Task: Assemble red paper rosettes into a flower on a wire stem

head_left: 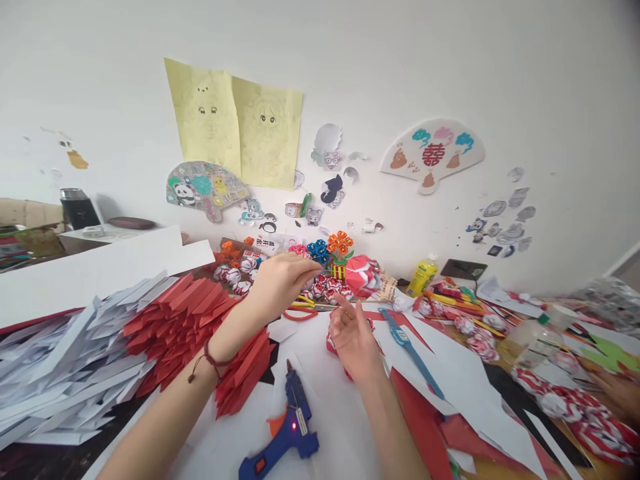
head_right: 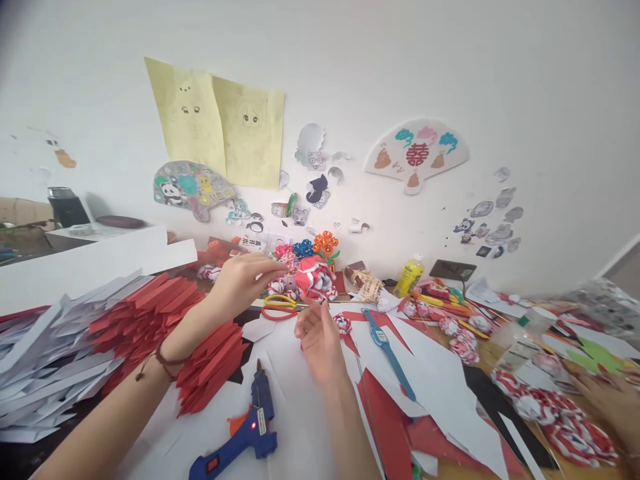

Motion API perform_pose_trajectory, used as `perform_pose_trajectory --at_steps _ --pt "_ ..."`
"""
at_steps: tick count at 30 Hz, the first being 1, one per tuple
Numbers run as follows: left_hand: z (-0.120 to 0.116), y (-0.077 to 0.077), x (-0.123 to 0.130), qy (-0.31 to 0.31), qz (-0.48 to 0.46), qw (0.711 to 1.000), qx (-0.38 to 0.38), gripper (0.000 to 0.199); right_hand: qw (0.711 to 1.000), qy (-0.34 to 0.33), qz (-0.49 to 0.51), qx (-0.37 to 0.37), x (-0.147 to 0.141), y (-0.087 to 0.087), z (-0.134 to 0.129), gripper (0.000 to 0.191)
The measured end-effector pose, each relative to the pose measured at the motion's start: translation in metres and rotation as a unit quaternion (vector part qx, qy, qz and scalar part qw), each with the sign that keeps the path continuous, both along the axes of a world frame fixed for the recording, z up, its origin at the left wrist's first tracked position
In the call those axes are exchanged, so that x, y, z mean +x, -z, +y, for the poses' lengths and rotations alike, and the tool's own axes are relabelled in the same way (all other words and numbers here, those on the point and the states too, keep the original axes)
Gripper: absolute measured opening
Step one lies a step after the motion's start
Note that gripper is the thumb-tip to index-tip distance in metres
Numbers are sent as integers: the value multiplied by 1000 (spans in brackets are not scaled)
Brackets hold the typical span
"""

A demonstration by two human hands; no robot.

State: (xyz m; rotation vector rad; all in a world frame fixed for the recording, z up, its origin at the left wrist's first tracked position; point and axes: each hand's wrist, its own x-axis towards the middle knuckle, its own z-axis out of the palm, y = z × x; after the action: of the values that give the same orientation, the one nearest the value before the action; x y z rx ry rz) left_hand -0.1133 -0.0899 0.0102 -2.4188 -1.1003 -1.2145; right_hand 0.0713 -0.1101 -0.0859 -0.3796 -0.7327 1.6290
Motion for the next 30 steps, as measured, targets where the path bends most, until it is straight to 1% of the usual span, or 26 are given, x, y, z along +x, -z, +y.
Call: perform_pose_trajectory --at_steps 1,3,5,7,9,10,12,14,16,19,22,25,27,30 --pt "-2 0 4 26 -43 998 -45 23 1000 9 2 -6 0 0 0 28" --pt "-7 -1 12 88 -120 979 -139 25 1000 26 1 -11 0 1 0 25" --pt "-12 -3 18 155 -183 943 -230 30 999 39 -4 -10 0 2 1 23" --pt "-16 -3 23 213 -230 901 -299 34 999 45 -14 -5 -1 3 2 22" --pt "-18 -2 26 249 -269 867 -338 37 998 50 -26 0 -1 4 3 21" --pt "-18 -2 27 261 -285 854 -349 38 998 52 -33 1 -2 4 3 21" --pt "-19 -1 28 279 -307 834 -364 39 997 53 -51 6 -2 4 2 22" --pt "-20 -1 28 291 -316 822 -374 39 995 57 -80 26 -4 3 -1 23" --pt "-21 -1 29 294 -316 820 -376 38 989 62 -118 67 -5 3 -4 26" --pt "-21 -1 29 287 -307 833 -361 36 975 62 -168 134 -8 4 -8 34" --pt "-19 0 28 279 -293 845 -350 37 958 67 -216 178 -10 6 -10 39" --pt "-17 3 29 266 -292 851 -347 34 946 78 -257 184 -11 7 -10 32" --pt "-16 5 30 251 -296 856 -341 34 941 92 -280 167 -12 7 -10 27" --pt "-16 7 31 231 -305 862 -333 34 932 123 -310 144 -12 6 -10 28"
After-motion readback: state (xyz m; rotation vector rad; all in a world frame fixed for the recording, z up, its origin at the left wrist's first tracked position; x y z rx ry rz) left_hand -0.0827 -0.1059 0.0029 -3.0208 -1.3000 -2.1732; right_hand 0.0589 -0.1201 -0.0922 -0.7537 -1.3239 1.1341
